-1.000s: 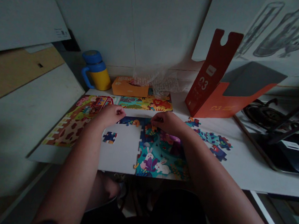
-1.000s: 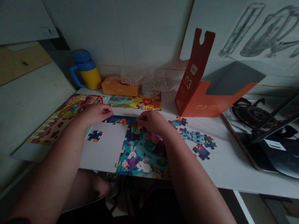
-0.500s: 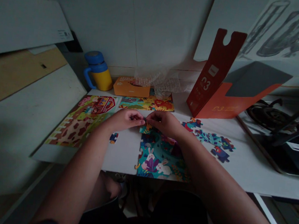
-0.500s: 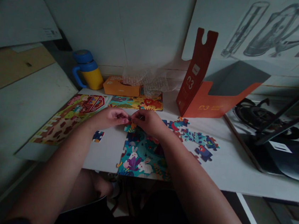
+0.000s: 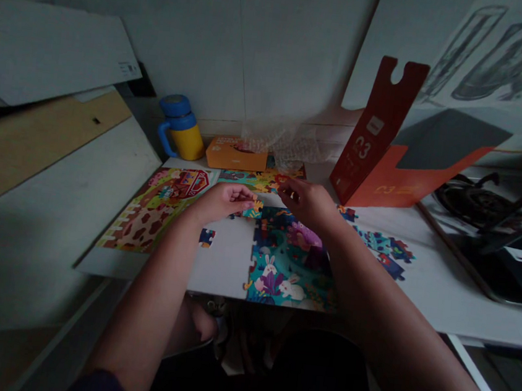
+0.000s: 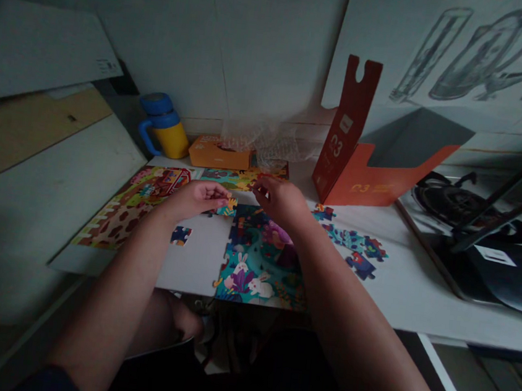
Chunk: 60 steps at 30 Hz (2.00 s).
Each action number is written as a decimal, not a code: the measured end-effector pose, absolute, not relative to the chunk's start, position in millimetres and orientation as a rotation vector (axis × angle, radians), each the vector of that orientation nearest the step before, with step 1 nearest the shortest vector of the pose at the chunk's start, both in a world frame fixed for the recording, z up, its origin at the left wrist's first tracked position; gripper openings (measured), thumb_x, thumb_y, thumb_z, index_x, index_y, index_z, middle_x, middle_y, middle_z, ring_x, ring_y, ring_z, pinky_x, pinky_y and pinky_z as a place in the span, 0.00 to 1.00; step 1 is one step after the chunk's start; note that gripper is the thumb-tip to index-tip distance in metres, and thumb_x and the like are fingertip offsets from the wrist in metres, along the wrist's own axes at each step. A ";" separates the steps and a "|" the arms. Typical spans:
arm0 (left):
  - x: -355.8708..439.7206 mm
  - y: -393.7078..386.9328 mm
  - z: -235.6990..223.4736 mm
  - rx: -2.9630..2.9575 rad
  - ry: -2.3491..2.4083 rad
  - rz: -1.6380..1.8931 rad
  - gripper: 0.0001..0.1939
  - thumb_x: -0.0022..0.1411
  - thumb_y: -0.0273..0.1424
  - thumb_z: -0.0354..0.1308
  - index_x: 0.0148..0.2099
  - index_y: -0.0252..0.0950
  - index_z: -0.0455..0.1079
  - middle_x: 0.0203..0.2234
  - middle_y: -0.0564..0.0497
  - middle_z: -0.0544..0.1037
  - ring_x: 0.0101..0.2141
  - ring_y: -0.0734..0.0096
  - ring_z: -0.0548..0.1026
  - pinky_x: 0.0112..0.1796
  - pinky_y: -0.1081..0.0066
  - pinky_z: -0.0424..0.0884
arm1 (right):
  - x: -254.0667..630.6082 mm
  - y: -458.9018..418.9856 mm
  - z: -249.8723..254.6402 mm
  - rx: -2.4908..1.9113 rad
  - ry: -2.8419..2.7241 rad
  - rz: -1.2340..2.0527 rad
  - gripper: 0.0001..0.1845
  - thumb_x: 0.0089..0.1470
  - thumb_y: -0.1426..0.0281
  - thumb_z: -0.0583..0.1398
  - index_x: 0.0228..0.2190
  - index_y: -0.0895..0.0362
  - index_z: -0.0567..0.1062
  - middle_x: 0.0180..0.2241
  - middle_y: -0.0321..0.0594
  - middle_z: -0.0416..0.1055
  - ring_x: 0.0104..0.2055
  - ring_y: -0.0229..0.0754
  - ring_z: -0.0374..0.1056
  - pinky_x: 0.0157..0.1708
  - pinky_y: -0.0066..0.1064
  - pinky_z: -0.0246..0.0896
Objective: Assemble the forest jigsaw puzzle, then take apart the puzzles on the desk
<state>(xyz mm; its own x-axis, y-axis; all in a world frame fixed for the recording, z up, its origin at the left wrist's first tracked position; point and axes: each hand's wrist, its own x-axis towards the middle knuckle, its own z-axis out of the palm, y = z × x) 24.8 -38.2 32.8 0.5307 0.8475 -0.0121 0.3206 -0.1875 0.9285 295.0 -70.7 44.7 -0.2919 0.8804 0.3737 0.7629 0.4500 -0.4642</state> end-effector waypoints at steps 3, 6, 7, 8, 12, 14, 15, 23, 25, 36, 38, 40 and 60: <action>15.0 -49.8 47.9 1.814 1.056 0.733 0.19 0.60 0.39 0.68 0.49 0.35 0.75 0.37 0.47 0.82 0.38 0.67 0.79 0.39 0.68 0.73 | 306.8 -85.9 58.5 -1.521 -2.313 0.224 0.06 0.61 0.71 0.63 0.37 0.53 0.82 0.36 0.44 0.81 0.35 0.46 0.74 0.36 0.33 0.59; 2.7 -81.9 56.1 1.867 1.128 0.820 0.17 0.64 0.39 0.66 0.52 0.39 0.73 0.35 0.50 0.80 0.37 0.67 0.78 0.38 0.68 0.73 | 311.2 -132.2 68.2 -1.433 -2.356 0.290 0.08 0.64 0.67 0.63 0.41 0.50 0.83 0.40 0.44 0.81 0.40 0.50 0.76 0.40 0.37 0.66; -1.3 -96.3 55.6 1.856 1.131 0.819 0.16 0.65 0.39 0.65 0.53 0.41 0.72 0.35 0.51 0.80 0.37 0.66 0.78 0.37 0.68 0.73 | 310.0 -152.7 68.0 -1.368 -2.358 0.320 0.09 0.64 0.64 0.63 0.44 0.49 0.83 0.43 0.45 0.81 0.43 0.51 0.76 0.43 0.40 0.68; -5.0 -111.8 53.3 1.831 1.142 0.802 0.15 0.66 0.40 0.65 0.52 0.42 0.72 0.35 0.52 0.81 0.36 0.66 0.78 0.37 0.68 0.73 | 307.8 -173.9 65.4 -1.321 -2.350 0.350 0.12 0.65 0.62 0.63 0.48 0.47 0.83 0.47 0.45 0.81 0.47 0.53 0.76 0.47 0.43 0.70; -14.7 -169.9 32.2 1.770 1.231 0.724 0.12 0.68 0.42 0.63 0.52 0.47 0.73 0.38 0.51 0.82 0.39 0.63 0.80 0.42 0.64 0.76 | 294.9 -242.8 35.2 -1.261 -2.398 0.441 0.24 0.62 0.58 0.66 0.58 0.43 0.78 0.58 0.47 0.75 0.58 0.58 0.72 0.57 0.52 0.71; -15.6 -191.0 21.2 1.748 1.254 0.708 0.11 0.69 0.42 0.63 0.51 0.48 0.74 0.42 0.50 0.83 0.42 0.62 0.81 0.43 0.64 0.76 | 290.4 -259.4 16.6 -1.290 -2.369 0.435 0.26 0.60 0.59 0.68 0.59 0.45 0.77 0.60 0.49 0.74 0.60 0.61 0.70 0.57 0.56 0.71; -15.0 -199.1 17.2 1.735 1.260 0.710 0.11 0.69 0.41 0.63 0.51 0.48 0.74 0.42 0.50 0.83 0.43 0.62 0.81 0.43 0.64 0.76 | 289.0 -263.4 8.7 -1.293 -2.361 0.427 0.26 0.61 0.60 0.68 0.59 0.46 0.77 0.61 0.49 0.74 0.60 0.60 0.70 0.57 0.56 0.71; 0.6 -222.3 14.5 1.707 1.273 0.777 0.06 0.70 0.36 0.61 0.46 0.39 0.75 0.39 0.50 0.83 0.40 0.67 0.81 0.42 0.69 0.74 | 284.1 -257.6 -10.3 -1.275 -2.327 0.278 0.15 0.64 0.69 0.65 0.53 0.51 0.78 0.56 0.47 0.76 0.55 0.55 0.72 0.54 0.52 0.71; 2.0 -220.9 12.8 1.700 1.272 0.795 0.06 0.70 0.35 0.62 0.45 0.39 0.76 0.39 0.50 0.83 0.40 0.67 0.81 0.43 0.70 0.74 | 283.1 -254.5 -10.0 -1.283 -2.319 0.285 0.15 0.64 0.68 0.66 0.52 0.51 0.79 0.56 0.47 0.76 0.55 0.55 0.72 0.54 0.51 0.71; 1.1 -204.5 0.7 1.624 1.205 0.777 0.09 0.69 0.37 0.63 0.46 0.37 0.76 0.39 0.48 0.83 0.41 0.66 0.80 0.43 0.70 0.74 | 282.3 -235.1 -8.5 -1.268 -2.275 0.328 0.13 0.66 0.65 0.64 0.51 0.49 0.79 0.55 0.44 0.76 0.53 0.52 0.72 0.53 0.49 0.70; 0.6 -201.7 0.6 1.611 1.210 0.776 0.10 0.68 0.37 0.64 0.46 0.37 0.76 0.39 0.48 0.83 0.41 0.66 0.80 0.43 0.69 0.74 | 282.2 -236.0 -9.4 -1.280 -2.267 0.323 0.13 0.66 0.64 0.64 0.51 0.49 0.79 0.55 0.44 0.75 0.53 0.52 0.72 0.53 0.49 0.70; 0.5 -199.2 -1.0 1.619 1.229 0.783 0.10 0.68 0.37 0.64 0.46 0.37 0.76 0.39 0.48 0.83 0.41 0.65 0.80 0.42 0.69 0.74 | 282.1 -237.5 -10.8 -1.296 -2.258 0.315 0.13 0.66 0.64 0.64 0.51 0.49 0.79 0.55 0.44 0.75 0.53 0.53 0.72 0.54 0.49 0.70; 7.4 -196.5 2.4 1.882 1.429 0.687 0.08 0.65 0.37 0.66 0.43 0.40 0.76 0.34 0.52 0.81 0.31 0.70 0.74 0.32 0.71 0.68 | 282.4 -239.5 -13.3 -1.305 -2.288 0.273 0.13 0.67 0.64 0.63 0.51 0.50 0.79 0.55 0.44 0.75 0.54 0.53 0.72 0.54 0.50 0.69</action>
